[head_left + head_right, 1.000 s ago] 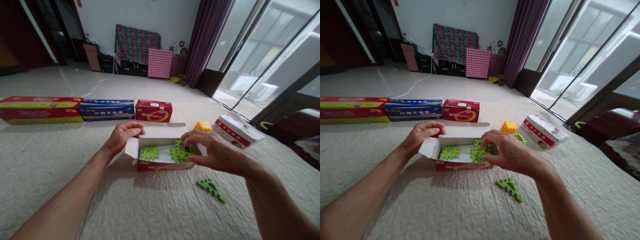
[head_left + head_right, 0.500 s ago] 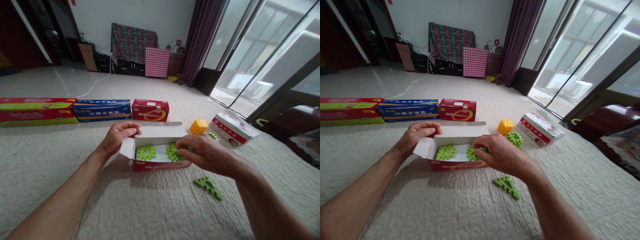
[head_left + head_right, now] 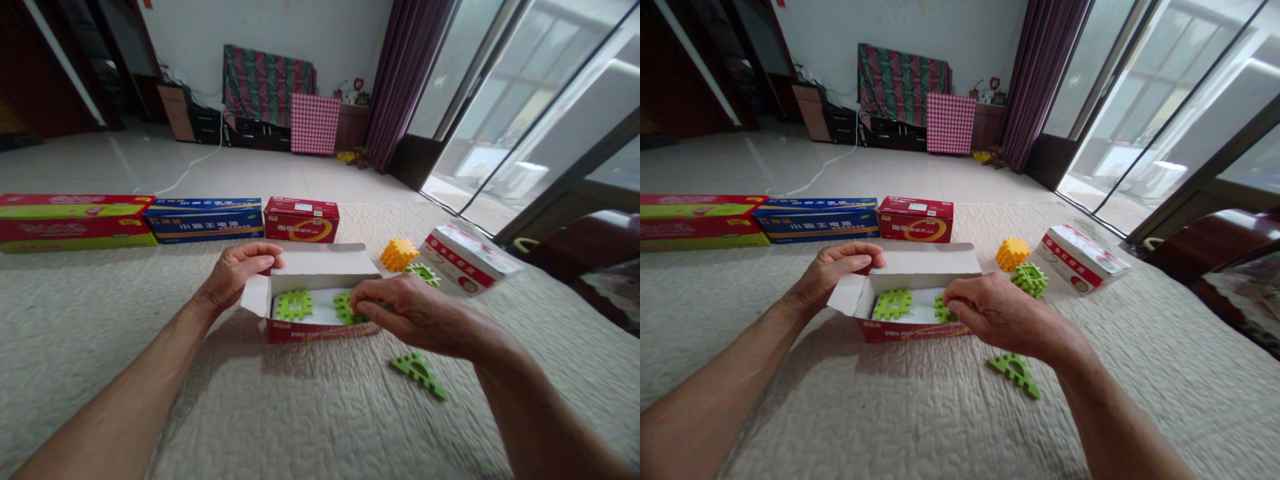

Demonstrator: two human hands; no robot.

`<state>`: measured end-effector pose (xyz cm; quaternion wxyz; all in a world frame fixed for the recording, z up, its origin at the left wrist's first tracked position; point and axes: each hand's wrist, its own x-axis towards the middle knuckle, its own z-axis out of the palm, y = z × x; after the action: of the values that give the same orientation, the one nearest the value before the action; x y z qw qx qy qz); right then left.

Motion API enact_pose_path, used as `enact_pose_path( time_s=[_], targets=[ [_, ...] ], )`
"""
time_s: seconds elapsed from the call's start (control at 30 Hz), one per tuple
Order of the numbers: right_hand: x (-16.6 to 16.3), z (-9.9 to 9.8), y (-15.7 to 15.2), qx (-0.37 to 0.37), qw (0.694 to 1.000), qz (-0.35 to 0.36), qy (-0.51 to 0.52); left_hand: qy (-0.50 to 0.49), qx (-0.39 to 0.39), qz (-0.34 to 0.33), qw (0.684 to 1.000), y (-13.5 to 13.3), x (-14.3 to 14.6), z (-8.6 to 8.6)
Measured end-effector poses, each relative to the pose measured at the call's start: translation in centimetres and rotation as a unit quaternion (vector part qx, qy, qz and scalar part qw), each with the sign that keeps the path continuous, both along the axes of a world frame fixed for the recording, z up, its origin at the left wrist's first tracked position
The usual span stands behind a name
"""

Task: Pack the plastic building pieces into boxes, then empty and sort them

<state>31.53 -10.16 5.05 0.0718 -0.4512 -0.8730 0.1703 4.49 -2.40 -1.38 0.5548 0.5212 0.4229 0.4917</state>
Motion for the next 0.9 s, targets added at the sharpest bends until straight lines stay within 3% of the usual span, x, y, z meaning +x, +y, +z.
enact_pose_path(
  time_s=[0.43,0.9],
  targets=[
    [-0.66,-0.64,-0.22,0.002,0.998,-0.007,-0.055,-0.010,-0.002,-0.003,1.000,-0.07,0.08,0.02],
    [-0.98,-0.37,0.01,0.013,0.999,-0.031,-0.016,0.020,0.015,0.001,1.000,-0.02,0.03,-0.04]
  ],
)
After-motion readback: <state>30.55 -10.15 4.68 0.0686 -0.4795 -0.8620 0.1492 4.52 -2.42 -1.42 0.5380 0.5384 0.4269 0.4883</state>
